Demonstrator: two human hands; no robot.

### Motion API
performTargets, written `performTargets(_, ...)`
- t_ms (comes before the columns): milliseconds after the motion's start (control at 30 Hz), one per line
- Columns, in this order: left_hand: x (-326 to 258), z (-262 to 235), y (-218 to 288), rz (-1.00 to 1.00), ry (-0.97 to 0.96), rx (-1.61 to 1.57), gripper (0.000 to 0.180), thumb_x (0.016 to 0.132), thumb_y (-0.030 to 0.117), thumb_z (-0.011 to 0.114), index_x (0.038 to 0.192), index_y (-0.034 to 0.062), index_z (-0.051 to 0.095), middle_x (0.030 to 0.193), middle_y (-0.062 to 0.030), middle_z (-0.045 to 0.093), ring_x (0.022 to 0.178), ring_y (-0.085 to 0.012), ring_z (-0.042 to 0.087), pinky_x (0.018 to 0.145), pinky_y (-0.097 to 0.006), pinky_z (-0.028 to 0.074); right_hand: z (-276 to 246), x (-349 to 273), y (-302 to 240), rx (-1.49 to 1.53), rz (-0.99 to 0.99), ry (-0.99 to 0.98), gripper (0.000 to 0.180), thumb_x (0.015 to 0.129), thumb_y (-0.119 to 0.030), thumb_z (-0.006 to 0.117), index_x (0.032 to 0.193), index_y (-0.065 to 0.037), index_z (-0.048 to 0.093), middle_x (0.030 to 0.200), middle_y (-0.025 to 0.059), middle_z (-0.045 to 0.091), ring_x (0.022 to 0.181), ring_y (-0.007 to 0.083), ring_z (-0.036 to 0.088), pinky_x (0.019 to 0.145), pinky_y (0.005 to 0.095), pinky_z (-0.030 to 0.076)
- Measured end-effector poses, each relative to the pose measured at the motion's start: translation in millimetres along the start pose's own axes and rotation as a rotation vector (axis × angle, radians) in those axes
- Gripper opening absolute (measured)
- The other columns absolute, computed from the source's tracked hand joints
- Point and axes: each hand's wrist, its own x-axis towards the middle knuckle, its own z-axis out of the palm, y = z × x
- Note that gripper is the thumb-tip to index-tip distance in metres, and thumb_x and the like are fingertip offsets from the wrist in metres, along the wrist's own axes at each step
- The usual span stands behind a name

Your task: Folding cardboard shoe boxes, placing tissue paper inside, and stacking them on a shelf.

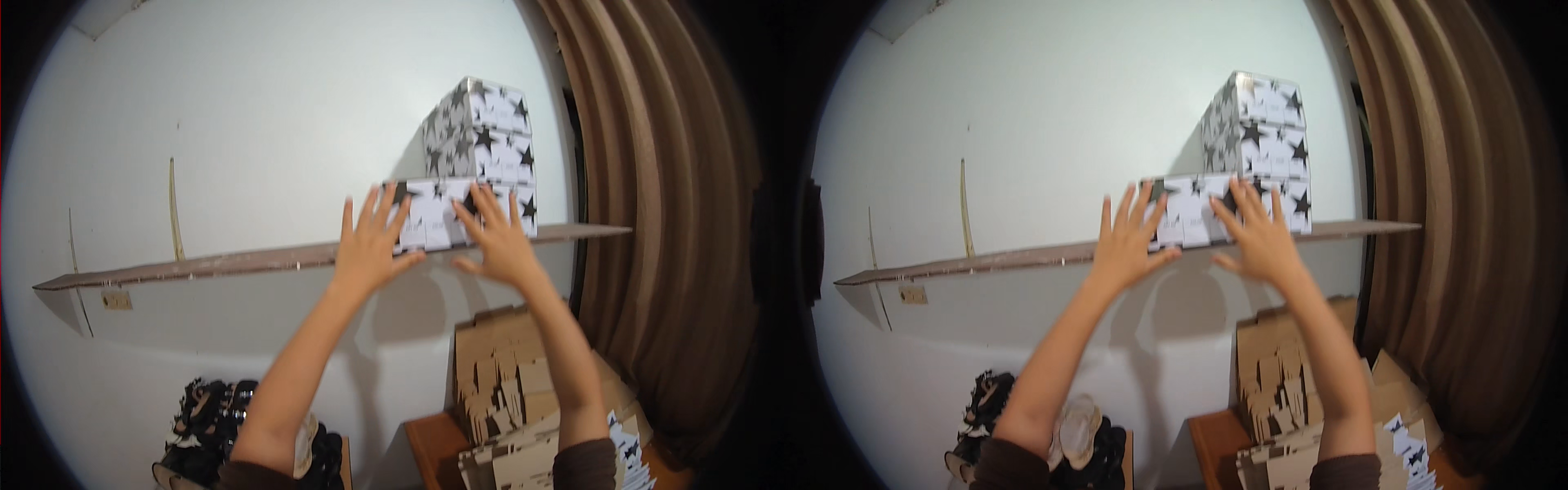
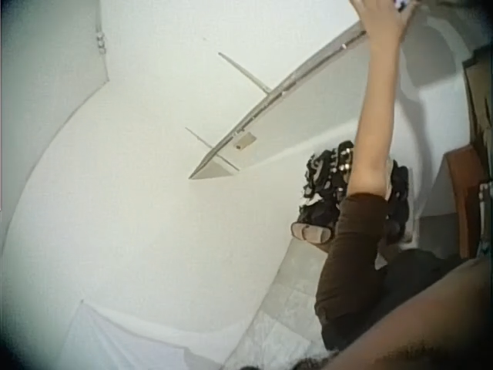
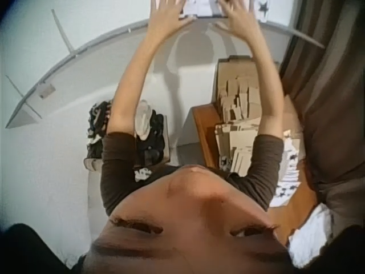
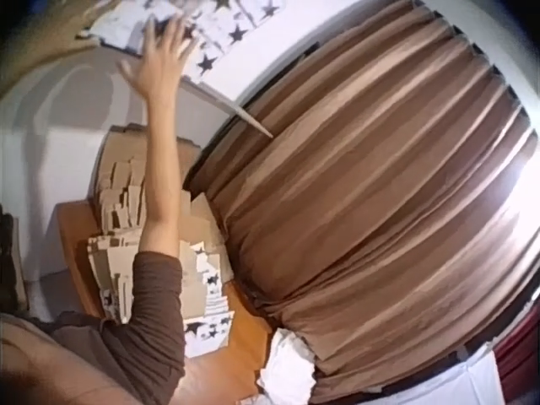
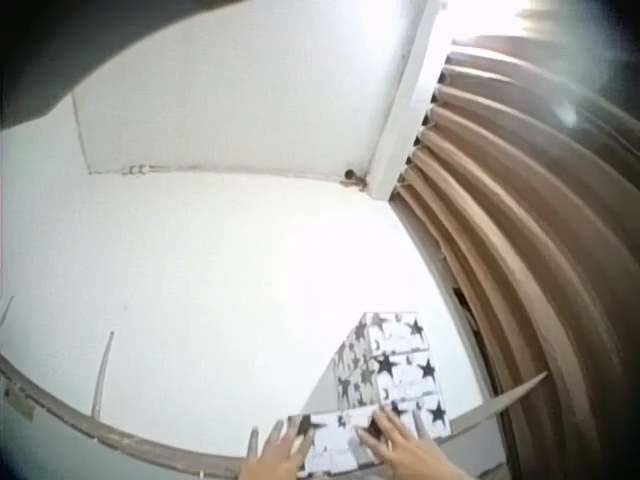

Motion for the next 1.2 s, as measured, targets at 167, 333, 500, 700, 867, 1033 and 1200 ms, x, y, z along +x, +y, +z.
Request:
performTargets(167, -27, 4, 41, -0.077, 0.004, -0.001, 0.085, 0.083, 0.061, 0.05, 0.145, 0.0071, 0.027, 0.153, -0.0123, 0.02, 0.141, -0.0279, 0.018, 0.111, -0.056, 0.011, 40, -35, -31, -0.007, 0.156, 0.119, 0.077, 0.082, -0.055, 0.056, 0.144, -0.016, 0.031, 0.151, 0.0147, 0.022, 0.14, 0.0293, 0.021, 0.109, 0.0593, 0.009)
performTargets(333, -30, 13, 50, -0.055, 0.108, -0.042, 0.077, 0.084, 0.053, 0.054, 0.139, 0.0014, 0.036, 0.147, -0.0137, 0.033, 0.135, -0.0273, 0.032, 0.109, -0.053, 0.018, 61, -34, -39, -0.046, 0.216, 0.234, 0.07, 0.085, -0.054, 0.052, 0.142, -0.018, 0.036, 0.151, 0.0092, 0.027, 0.14, 0.0278, 0.022, 0.109, 0.0599, 0.002)
performTargets(500, -21, 18, 47, -0.058, 0.095, -0.051, 0.07, 0.085, 0.052, 0.053, 0.132, 0.0013, 0.046, 0.142, -0.0132, 0.04, 0.13, -0.0254, 0.038, 0.108, -0.051, 0.021, 68, -31, -32, -0.109, 0.217, 0.23, 0.064, 0.086, -0.055, 0.049, 0.139, -0.02, 0.041, 0.148, 0.0062, 0.033, 0.138, 0.0277, 0.025, 0.11, 0.0599, 0.002)
performTargets(700, -7, 24, 45, -0.049, 0.102, -0.071, 0.06, 0.085, 0.052, 0.053, 0.12, 0.0031, 0.058, 0.132, -0.0126, 0.051, 0.123, -0.0249, 0.047, 0.106, -0.05, 0.026, 64, -24, -25, -0.025, 0.234, 0.212, 0.059, 0.087, -0.055, 0.049, 0.134, -0.02, 0.048, 0.137, 0.007, 0.047, 0.132, 0.0294, 0.035, 0.109, 0.0603, 0.006)
performTargets(867, 10, 19, 56, -0.092, 0.041, -0.022, 0.057, 0.085, 0.052, 0.053, 0.115, 0.0048, 0.062, 0.127, -0.0126, 0.055, 0.118, -0.0258, 0.05, 0.105, -0.049, 0.027, 53, -22, -10, 0.052, 0.213, 0.186, 0.054, 0.088, -0.05, 0.049, 0.133, -0.019, 0.049, 0.132, 0.0079, 0.051, 0.13, 0.0292, 0.038, 0.108, 0.0602, 0.011)
performTargets(1033, 26, 25, 87, -0.147, -0.021, -0.215, 0.058, 0.087, 0.047, 0.051, 0.127, 0.0057, 0.052, 0.13, -0.0138, 0.052, 0.124, -0.028, 0.045, 0.107, -0.052, 0.022, 50, -38, 48, 0.141, 0.49, 0.374, 0.051, 0.09, -0.035, 0.051, 0.133, -0.009, 0.044, 0.134, 0.0115, 0.048, 0.128, 0.0288, 0.039, 0.109, 0.0549, 0.016)
performTargets(1200, 54, 46, 128, -0.165, -0.022, -0.177, 0.062, 0.087, 0.044, 0.051, 0.135, 0.0049, 0.042, 0.133, -0.0146, 0.05, 0.133, -0.0333, 0.032, 0.109, -0.059, 0.01, 57, -41, 117, 0.131, 0.728, 0.268, 0.055, 0.091, -0.034, 0.048, 0.134, -0.002, 0.04, 0.129, 0.0189, 0.051, 0.123, 0.031, 0.044, 0.108, 0.0563, 0.017)
